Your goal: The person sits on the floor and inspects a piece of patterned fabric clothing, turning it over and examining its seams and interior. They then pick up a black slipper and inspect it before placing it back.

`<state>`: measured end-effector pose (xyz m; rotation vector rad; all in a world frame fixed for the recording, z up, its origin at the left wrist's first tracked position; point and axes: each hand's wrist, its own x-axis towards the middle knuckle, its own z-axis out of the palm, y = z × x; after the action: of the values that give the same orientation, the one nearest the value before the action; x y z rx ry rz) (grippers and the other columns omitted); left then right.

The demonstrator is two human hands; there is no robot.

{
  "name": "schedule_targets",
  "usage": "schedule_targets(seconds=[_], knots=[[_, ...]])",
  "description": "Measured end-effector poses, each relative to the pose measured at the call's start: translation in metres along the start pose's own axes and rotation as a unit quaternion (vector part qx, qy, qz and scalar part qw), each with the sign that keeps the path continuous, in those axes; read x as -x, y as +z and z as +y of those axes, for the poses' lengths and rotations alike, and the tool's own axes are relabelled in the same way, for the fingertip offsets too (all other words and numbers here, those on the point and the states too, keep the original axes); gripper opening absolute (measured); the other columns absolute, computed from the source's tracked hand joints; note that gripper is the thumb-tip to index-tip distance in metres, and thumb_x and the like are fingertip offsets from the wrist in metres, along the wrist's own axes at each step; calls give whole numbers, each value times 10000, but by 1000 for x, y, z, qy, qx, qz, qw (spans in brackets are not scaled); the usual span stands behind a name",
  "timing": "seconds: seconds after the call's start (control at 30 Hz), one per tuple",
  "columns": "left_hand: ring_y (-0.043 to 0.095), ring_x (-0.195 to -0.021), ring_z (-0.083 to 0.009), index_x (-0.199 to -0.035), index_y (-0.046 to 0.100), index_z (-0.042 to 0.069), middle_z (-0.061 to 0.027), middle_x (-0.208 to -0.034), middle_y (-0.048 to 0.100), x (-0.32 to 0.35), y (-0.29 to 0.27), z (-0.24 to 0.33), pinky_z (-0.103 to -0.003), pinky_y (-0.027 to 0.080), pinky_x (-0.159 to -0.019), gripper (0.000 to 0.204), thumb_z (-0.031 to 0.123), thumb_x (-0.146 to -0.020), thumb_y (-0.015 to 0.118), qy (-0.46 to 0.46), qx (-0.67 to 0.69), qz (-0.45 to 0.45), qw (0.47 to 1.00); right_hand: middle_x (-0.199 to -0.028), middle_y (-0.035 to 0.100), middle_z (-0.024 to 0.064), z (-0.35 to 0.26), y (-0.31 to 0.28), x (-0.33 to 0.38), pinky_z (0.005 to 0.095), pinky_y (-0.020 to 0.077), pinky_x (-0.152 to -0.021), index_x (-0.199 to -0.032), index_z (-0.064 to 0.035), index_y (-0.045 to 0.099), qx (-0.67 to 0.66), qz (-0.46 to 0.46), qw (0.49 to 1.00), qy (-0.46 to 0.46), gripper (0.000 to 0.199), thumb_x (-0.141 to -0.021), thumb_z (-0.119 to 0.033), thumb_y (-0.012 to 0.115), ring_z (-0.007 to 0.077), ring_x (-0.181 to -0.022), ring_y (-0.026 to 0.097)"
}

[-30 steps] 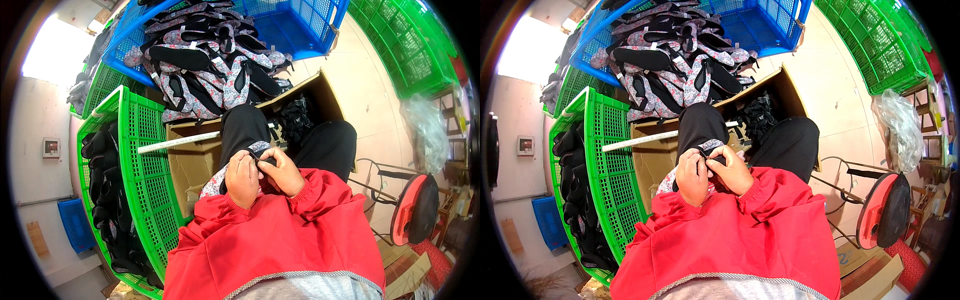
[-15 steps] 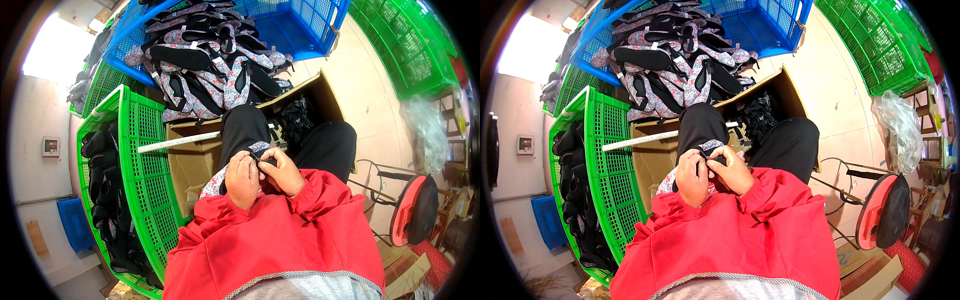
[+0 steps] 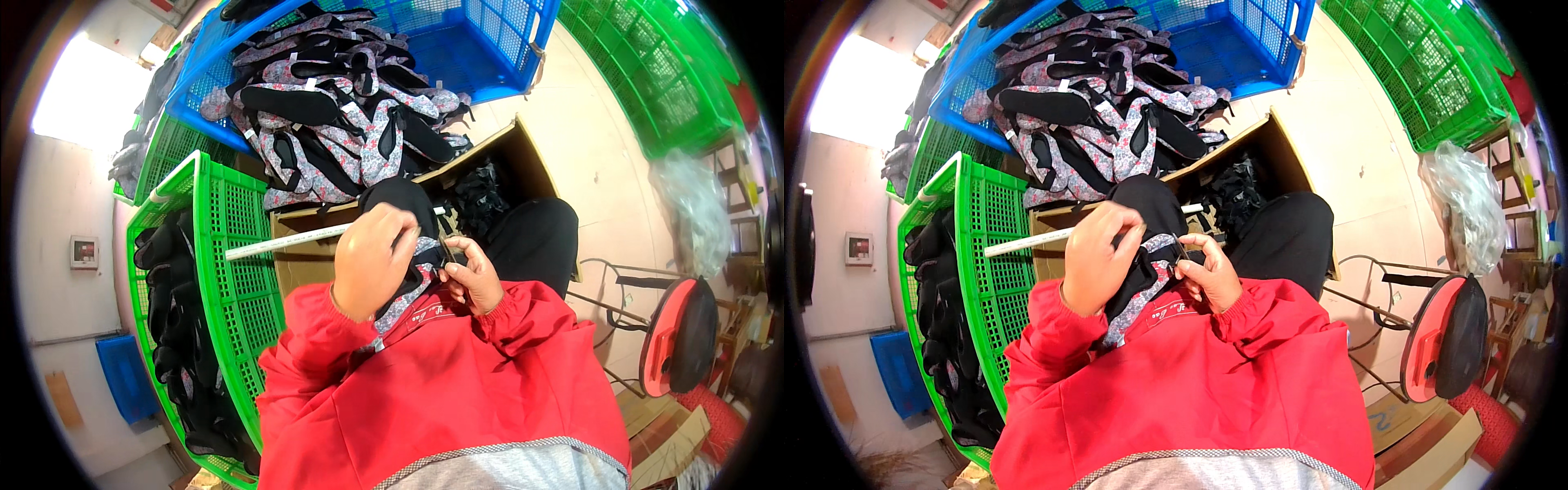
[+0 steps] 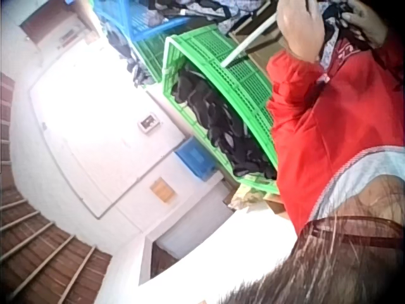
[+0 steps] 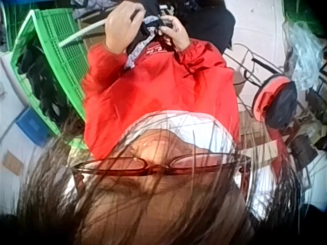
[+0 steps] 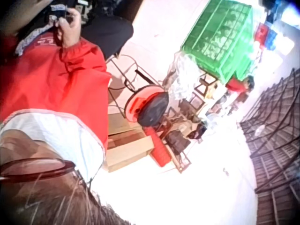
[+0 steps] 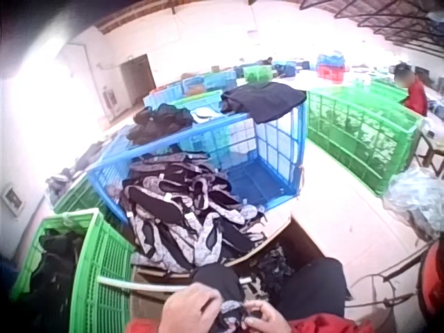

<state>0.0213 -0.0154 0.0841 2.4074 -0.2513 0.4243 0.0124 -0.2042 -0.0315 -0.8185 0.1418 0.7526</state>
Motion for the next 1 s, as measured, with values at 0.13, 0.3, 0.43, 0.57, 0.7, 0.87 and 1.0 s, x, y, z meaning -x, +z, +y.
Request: schedule_targets(seconds=[0.13, 0.3, 0.43, 0.57, 0.7, 0.87, 1.0], knots=[[642, -767, -305, -906, 654, 20, -129, -837, 644, -32, 23, -21, -368, 503, -688, 89, 54, -828, 627, 41, 16, -61, 997, -763, 587, 67, 1, -4, -3, 216, 313, -412, -1269, -79, 432, -28, 6, 999, -15, 387, -907, -54, 567, 75, -458, 389], [665, -844, -310, -991, 700, 37, -144, -917, 686, -51, 61, -55, -364, 516, -727, 156, 87, -861, 628, 18, 49, -106, 993, -693, 565, 59, -4, -4, 0, 223, 281, -377, -1293, -58, 444, 0, 13, 1000, -6, 388, -920, -66, 549, 73, -408, 343], [635, -758, -275, -867, 683, 37, -105, -809, 653, -53, 58, -50, -365, 500, -689, 147, 179, -830, 671, -109, 65, -146, 981, -705, 601, 71, -1, -9, -2, 219, 253, -361, -1268, -65, 471, -2, 24, 1000, 3, 337, -947, -102, 567, 71, -388, 335], [608, -715, -248, -848, 667, 22, -89, -796, 627, -44, 48, -60, -346, 482, -667, 108, 125, -816, 666, -80, 133, -98, 983, -710, 622, 66, 5, -6, -5, 219, 247, -356, -1165, -75, 513, 3, 24, 1000, 1, 259, -930, -99, 621, 71, -380, 347], [626, -764, -193, -889, 696, 16, -88, -852, 641, -34, 21, -53, -302, 486, -701, 112, 97, -821, 657, -162, 181, -210, 947, -698, 627, 54, 8, -5, -8, 221, 249, -357, -1085, -87, 526, -5, 29, 999, -22, 210, -913, -81, 646, 68, -381, 355], [580, -751, -105, -888, 695, 0, -37, -810, 610, -14, 10, -51, -255, 464, -682, 86, 70, -862, 654, -139, 194, -268, 933, -741, 622, 47, 1, -9, -8, 212, 342, -420, -1059, -54, 541, 47, 13, 999, 0, 162, -927, -69, 633, 83, -473, 461], [580, -728, -132, -887, 695, 1, -57, -811, 606, -9, 7, -47, -265, 462, -665, 81, 63, -856, 653, -132, 181, -294, 929, -835, 601, 44, -1, -3, -5, 229, 486, -605, -1022, -22, 543, 54, 36, 997, -46, 118, -936, -52, 618, 115, -673, 592]])
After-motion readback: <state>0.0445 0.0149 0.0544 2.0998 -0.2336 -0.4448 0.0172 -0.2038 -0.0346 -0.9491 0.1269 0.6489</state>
